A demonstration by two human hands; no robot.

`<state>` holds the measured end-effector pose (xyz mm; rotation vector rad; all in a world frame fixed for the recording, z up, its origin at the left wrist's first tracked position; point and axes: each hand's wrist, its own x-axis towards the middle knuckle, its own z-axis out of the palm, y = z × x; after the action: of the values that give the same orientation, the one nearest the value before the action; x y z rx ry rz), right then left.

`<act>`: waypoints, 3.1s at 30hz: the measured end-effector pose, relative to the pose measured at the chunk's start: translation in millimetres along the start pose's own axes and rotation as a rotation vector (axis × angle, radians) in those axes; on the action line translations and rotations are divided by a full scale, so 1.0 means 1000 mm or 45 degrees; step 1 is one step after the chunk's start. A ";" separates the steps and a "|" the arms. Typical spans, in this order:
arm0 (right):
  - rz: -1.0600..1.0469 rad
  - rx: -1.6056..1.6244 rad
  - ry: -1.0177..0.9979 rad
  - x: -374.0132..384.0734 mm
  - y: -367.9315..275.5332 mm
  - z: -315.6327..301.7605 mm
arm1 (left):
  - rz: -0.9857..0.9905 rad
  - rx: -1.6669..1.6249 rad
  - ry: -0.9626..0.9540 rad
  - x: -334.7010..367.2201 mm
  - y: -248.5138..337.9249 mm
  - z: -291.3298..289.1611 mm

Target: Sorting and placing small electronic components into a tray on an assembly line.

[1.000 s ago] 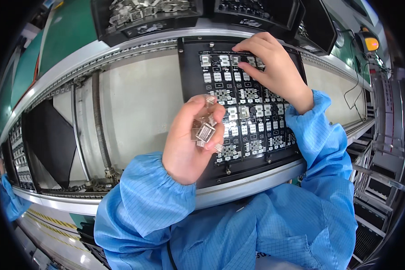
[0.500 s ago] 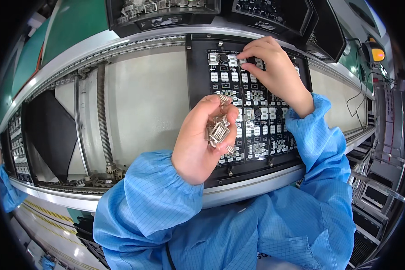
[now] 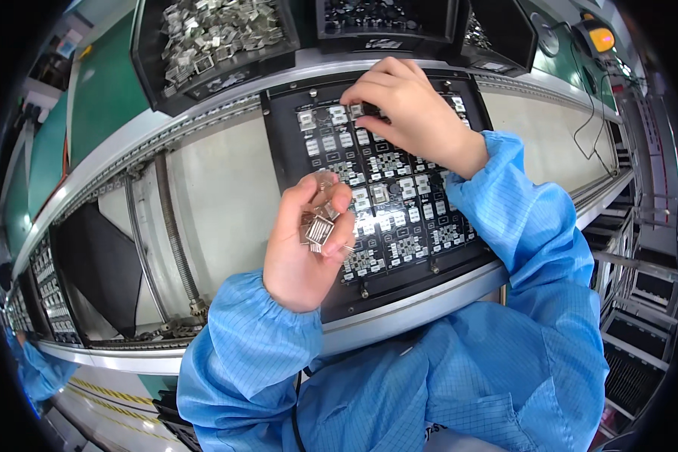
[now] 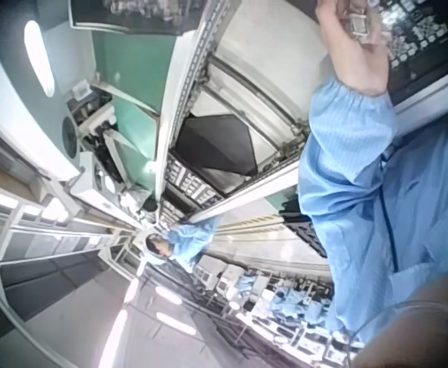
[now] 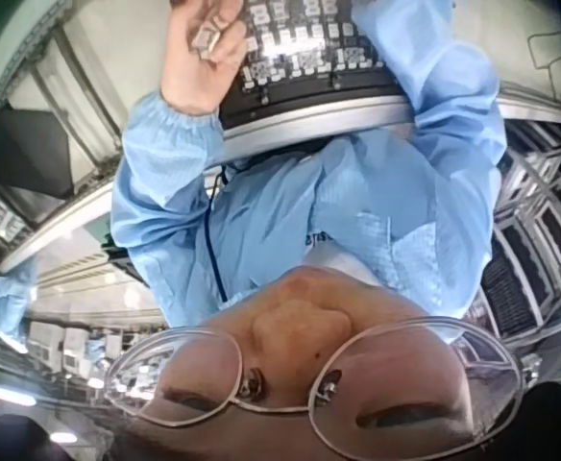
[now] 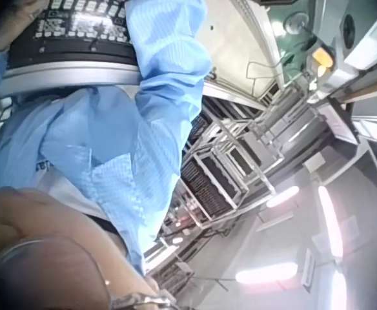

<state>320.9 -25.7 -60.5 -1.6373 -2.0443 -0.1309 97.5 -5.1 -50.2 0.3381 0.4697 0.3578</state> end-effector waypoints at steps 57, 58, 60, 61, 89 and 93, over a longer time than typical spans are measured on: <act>0.109 1.089 -0.186 -0.043 -0.051 -0.067 | -0.121 0.609 -0.022 -0.001 -0.010 0.039; 0.108 1.088 -0.184 -0.043 -0.051 -0.068 | -0.105 0.620 -0.039 -0.002 -0.009 0.038; -0.001 1.001 -0.028 -0.041 -0.050 -0.067 | 0.030 0.619 0.081 -0.005 -0.007 0.044; 0.098 0.992 -0.028 -0.038 -0.047 -0.068 | 0.148 0.606 0.217 -0.007 -0.005 0.050; -0.036 0.364 -0.080 -0.004 0.029 -0.024 | 0.635 0.081 0.582 0.042 0.020 -0.020; -0.098 0.235 -0.135 -0.002 0.026 -0.022 | 0.644 0.104 0.609 0.041 0.018 -0.014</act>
<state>353.0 -29.2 -48.6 -1.4822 -2.1295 0.1176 120.5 30.9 -70.7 0.4520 0.8704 0.9248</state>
